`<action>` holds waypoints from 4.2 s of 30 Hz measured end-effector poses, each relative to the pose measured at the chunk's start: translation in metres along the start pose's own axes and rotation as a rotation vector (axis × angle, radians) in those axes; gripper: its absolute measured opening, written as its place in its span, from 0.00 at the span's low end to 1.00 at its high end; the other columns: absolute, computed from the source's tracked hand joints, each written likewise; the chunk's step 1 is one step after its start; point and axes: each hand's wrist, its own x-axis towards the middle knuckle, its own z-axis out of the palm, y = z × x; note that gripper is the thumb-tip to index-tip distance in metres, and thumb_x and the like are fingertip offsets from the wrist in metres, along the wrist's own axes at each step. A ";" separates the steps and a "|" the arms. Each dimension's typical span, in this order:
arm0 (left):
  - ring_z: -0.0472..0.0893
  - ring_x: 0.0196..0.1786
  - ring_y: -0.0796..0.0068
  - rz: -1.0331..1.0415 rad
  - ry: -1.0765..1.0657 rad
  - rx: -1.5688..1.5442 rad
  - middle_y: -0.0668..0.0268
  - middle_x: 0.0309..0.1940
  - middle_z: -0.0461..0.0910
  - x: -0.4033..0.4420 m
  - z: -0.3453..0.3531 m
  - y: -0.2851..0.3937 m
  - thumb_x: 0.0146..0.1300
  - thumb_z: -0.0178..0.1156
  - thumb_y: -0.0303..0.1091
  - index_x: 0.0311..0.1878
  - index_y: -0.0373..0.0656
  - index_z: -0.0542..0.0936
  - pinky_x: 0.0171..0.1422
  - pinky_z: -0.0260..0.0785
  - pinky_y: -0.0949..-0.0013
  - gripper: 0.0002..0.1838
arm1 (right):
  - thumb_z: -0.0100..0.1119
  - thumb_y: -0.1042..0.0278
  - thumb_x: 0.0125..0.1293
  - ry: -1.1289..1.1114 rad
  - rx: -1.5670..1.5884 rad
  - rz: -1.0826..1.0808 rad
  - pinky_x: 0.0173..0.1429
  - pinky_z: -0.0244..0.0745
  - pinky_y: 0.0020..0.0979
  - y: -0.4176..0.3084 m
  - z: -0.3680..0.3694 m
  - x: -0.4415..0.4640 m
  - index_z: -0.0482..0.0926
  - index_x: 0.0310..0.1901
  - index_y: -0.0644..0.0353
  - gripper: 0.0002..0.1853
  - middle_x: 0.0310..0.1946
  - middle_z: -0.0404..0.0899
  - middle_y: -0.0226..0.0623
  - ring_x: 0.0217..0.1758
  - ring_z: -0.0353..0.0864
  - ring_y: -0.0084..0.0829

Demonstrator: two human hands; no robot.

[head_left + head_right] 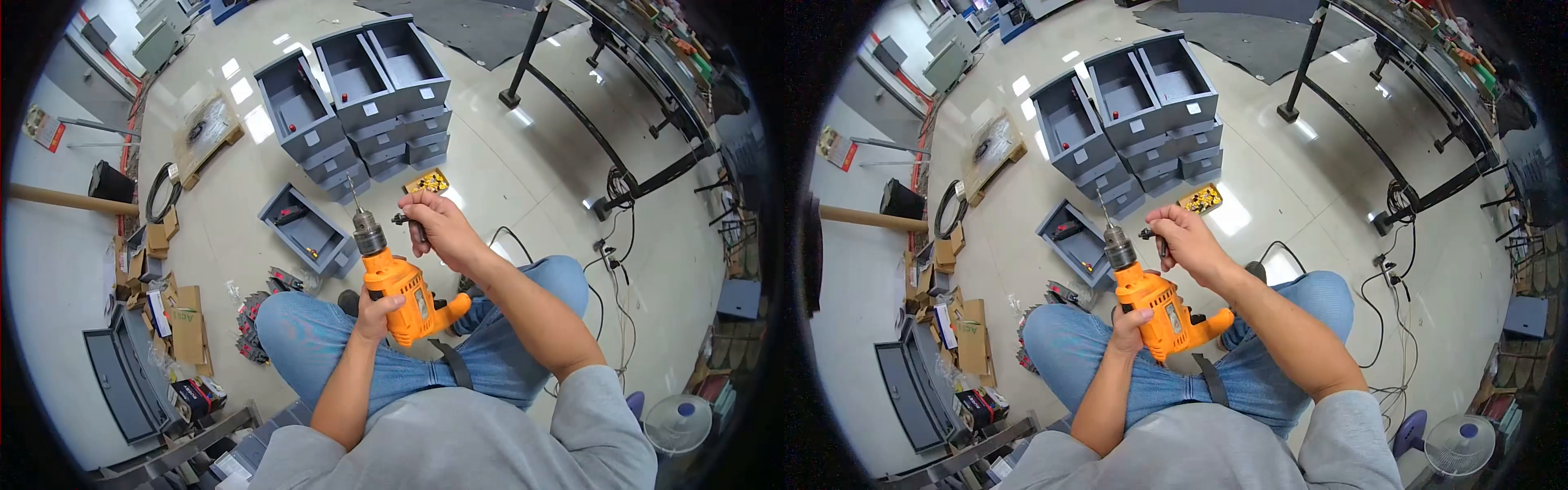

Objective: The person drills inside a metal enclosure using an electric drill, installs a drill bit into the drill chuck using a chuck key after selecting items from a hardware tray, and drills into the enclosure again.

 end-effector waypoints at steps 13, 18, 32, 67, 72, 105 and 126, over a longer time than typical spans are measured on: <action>0.82 0.56 0.51 -0.086 -0.145 0.002 0.48 0.55 0.78 0.003 -0.003 0.003 0.45 0.67 0.35 0.69 0.37 0.64 0.63 0.75 0.47 0.44 | 0.51 0.65 0.76 -0.088 -0.019 -0.024 0.24 0.70 0.24 0.000 0.006 0.001 0.73 0.50 0.59 0.09 0.18 0.72 0.28 0.16 0.70 0.20; 0.83 0.53 0.52 -0.070 -0.112 0.048 0.50 0.53 0.78 0.002 -0.003 0.002 0.48 0.69 0.36 0.67 0.38 0.65 0.61 0.76 0.48 0.41 | 0.51 0.65 0.75 -0.032 -0.036 0.010 0.23 0.70 0.24 0.000 0.004 -0.001 0.73 0.49 0.59 0.08 0.18 0.72 0.27 0.16 0.70 0.19; 0.81 0.43 0.74 0.116 0.208 0.628 0.65 0.43 0.80 0.010 -0.005 -0.014 0.47 0.77 0.28 0.56 0.38 0.71 0.51 0.77 0.66 0.33 | 0.58 0.61 0.72 0.206 -0.561 -0.294 0.24 0.69 0.25 0.033 0.003 0.012 0.77 0.46 0.61 0.12 0.20 0.75 0.28 0.20 0.74 0.17; 0.80 0.55 0.59 0.244 0.370 1.180 0.53 0.51 0.77 0.003 -0.003 -0.022 0.43 0.79 0.41 0.63 0.36 0.68 0.61 0.72 0.58 0.44 | 0.51 0.42 0.74 0.226 -0.232 0.424 0.25 0.73 0.35 0.017 -0.005 0.011 0.73 0.26 0.55 0.26 0.17 0.65 0.28 0.18 0.69 0.27; 0.81 0.52 0.61 0.234 0.414 1.194 0.54 0.49 0.78 0.010 -0.005 -0.032 0.42 0.78 0.39 0.60 0.36 0.68 0.59 0.74 0.59 0.42 | 0.51 0.40 0.72 0.387 -0.350 0.152 0.21 0.71 0.38 0.065 -0.012 0.033 0.73 0.26 0.65 0.30 0.17 0.69 0.32 0.15 0.69 0.32; 0.83 0.37 0.68 -0.104 0.277 0.452 0.63 0.37 0.82 0.022 -0.024 -0.058 0.46 0.74 0.29 0.49 0.38 0.75 0.45 0.79 0.62 0.26 | 0.48 0.52 0.74 0.251 -1.347 -0.660 0.38 0.79 0.49 0.087 -0.019 0.037 0.83 0.36 0.54 0.18 0.25 0.81 0.43 0.33 0.84 0.48; 0.80 0.56 0.44 0.056 0.472 0.958 0.44 0.52 0.78 0.018 -0.019 -0.036 0.39 0.76 0.51 0.62 0.38 0.70 0.60 0.74 0.51 0.47 | 0.51 0.44 0.75 0.065 -0.099 0.234 0.43 0.78 0.44 0.042 -0.043 0.031 0.79 0.50 0.58 0.22 0.30 0.82 0.30 0.31 0.80 0.28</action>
